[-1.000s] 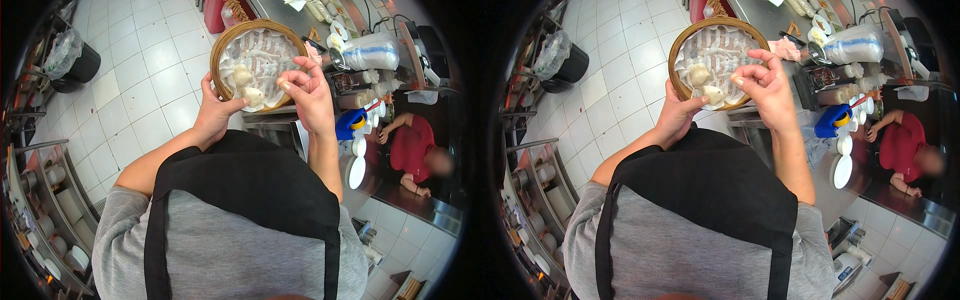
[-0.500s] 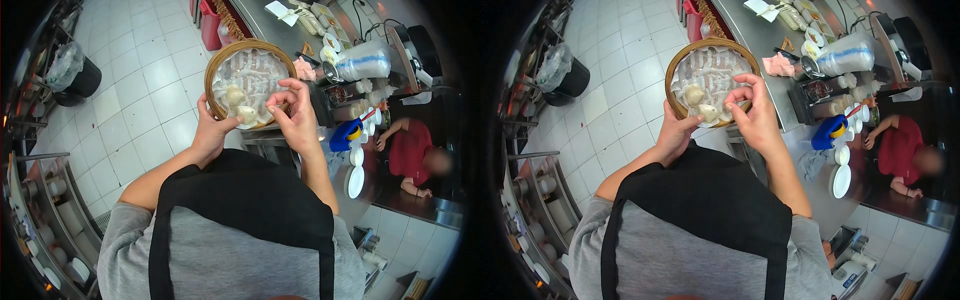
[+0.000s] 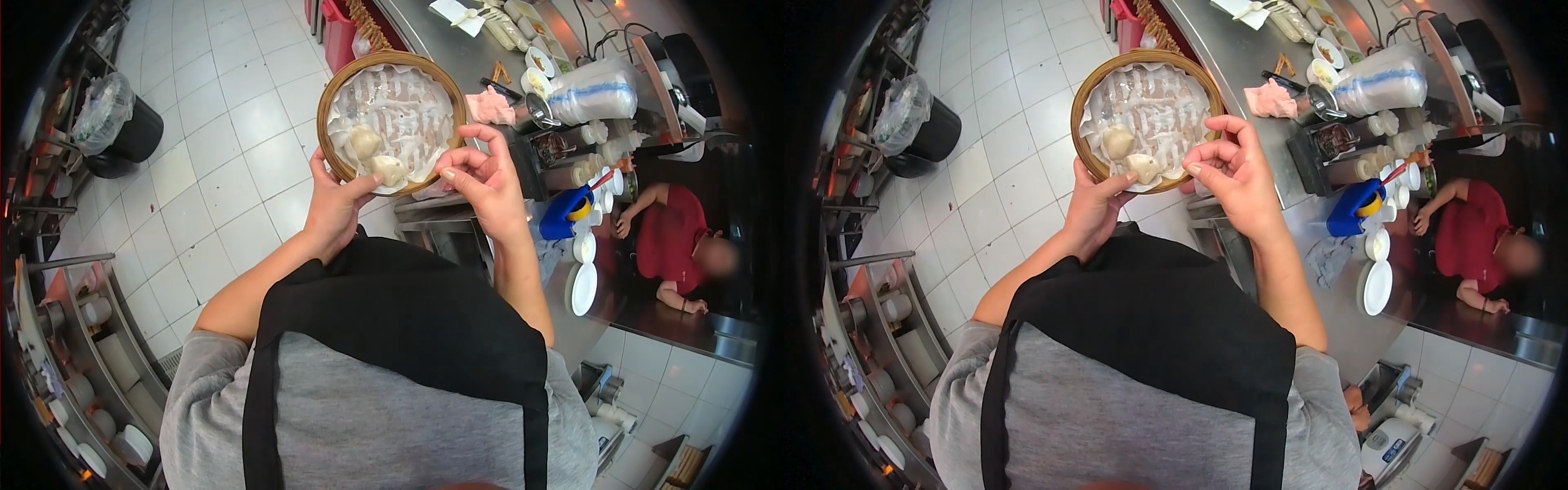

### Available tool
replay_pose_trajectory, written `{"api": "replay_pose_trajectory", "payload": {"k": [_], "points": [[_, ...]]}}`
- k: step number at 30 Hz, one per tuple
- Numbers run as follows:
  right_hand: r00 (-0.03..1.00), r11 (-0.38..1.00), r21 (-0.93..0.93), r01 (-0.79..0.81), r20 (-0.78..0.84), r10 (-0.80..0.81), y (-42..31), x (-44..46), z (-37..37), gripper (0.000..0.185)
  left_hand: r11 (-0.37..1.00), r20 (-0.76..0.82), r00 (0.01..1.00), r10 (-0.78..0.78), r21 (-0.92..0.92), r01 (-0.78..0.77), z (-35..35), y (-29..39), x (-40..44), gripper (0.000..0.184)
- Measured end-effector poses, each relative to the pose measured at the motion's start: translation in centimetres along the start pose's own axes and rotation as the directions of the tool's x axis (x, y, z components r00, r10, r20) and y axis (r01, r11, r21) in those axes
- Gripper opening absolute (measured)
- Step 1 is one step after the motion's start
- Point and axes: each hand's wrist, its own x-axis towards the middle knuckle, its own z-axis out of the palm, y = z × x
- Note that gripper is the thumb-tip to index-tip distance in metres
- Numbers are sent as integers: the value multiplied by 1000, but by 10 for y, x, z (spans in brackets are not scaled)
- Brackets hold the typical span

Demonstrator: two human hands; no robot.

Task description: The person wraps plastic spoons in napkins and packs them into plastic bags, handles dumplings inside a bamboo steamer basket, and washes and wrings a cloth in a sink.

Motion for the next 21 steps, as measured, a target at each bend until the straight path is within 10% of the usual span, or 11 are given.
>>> {"api": "replay_pose_trajectory", "payload": {"k": [21], "points": [[997, 996, 43, -77, 35, 76, 7, 8, 5, 47, 994, -2, 995, 98, -48, -98, -18, 17, -6, 81]]}}
